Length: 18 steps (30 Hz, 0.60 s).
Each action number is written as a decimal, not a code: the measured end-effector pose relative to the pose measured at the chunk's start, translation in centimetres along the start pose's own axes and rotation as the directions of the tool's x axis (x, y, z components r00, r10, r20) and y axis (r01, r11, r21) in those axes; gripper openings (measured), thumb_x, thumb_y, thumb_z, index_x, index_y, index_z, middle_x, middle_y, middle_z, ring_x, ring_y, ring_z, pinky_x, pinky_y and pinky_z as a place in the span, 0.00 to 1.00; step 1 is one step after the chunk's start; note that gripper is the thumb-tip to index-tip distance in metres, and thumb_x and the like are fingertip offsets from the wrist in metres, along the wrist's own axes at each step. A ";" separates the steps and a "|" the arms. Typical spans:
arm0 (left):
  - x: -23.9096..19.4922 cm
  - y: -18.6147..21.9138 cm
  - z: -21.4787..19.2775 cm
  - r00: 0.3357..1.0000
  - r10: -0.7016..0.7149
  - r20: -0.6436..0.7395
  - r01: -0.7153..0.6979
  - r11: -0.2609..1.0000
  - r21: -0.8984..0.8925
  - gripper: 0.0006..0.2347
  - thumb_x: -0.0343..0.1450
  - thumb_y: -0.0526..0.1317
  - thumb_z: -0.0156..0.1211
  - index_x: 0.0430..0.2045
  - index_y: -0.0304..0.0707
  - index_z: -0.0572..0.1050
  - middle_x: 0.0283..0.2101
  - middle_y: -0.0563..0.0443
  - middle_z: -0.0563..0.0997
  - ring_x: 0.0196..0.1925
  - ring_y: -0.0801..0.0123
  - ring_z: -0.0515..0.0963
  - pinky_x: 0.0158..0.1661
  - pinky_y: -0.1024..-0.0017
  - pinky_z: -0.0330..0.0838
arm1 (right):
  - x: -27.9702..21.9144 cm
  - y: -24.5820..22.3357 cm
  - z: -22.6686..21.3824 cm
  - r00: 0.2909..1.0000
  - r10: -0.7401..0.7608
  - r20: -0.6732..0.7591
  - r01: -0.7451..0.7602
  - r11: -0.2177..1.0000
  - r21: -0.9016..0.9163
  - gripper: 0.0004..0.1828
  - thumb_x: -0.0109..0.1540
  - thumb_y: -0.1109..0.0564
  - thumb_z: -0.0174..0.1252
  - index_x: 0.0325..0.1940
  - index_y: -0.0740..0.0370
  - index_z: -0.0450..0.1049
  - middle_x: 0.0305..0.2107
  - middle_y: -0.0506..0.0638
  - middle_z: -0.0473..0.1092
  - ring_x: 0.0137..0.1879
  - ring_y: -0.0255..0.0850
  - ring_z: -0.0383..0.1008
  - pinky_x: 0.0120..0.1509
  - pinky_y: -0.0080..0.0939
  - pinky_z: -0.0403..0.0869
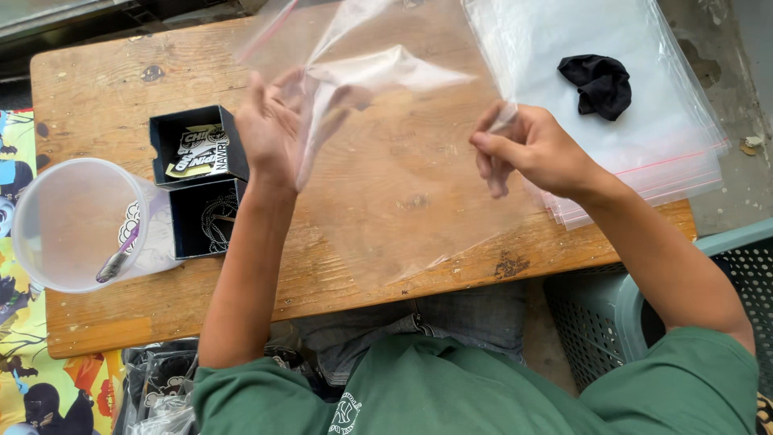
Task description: The person wipes a clear plastic bag with a black cloth, then places a small black pouch with a cartoon bear design into the bag. They add a small rectangular tag to the pouch inside the bag and seal the plastic bag.
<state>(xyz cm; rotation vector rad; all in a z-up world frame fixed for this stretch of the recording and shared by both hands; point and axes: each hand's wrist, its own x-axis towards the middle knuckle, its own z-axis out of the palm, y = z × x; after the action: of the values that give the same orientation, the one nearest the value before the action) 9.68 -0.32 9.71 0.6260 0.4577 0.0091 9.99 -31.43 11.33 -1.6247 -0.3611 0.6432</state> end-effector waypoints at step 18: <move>-1.2 -7.3 -7.1 0.555 -0.071 0.829 -0.776 -0.403 0.486 0.19 0.73 0.44 0.55 0.56 0.31 0.71 0.63 0.34 0.68 0.67 0.39 0.62 0.65 0.46 0.58 | 1.8 7.6 -15.9 0.779 -0.289 -0.557 -0.482 0.291 -0.826 0.27 0.68 0.40 0.59 0.64 0.59 0.72 0.46 0.67 0.66 0.44 0.70 0.73 0.48 0.65 0.69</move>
<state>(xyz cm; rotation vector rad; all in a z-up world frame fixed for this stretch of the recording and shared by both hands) 4.77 -2.42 1.01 2.4853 -0.7276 0.2648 19.94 -44.34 4.42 -2.9821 -0.0915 -0.2303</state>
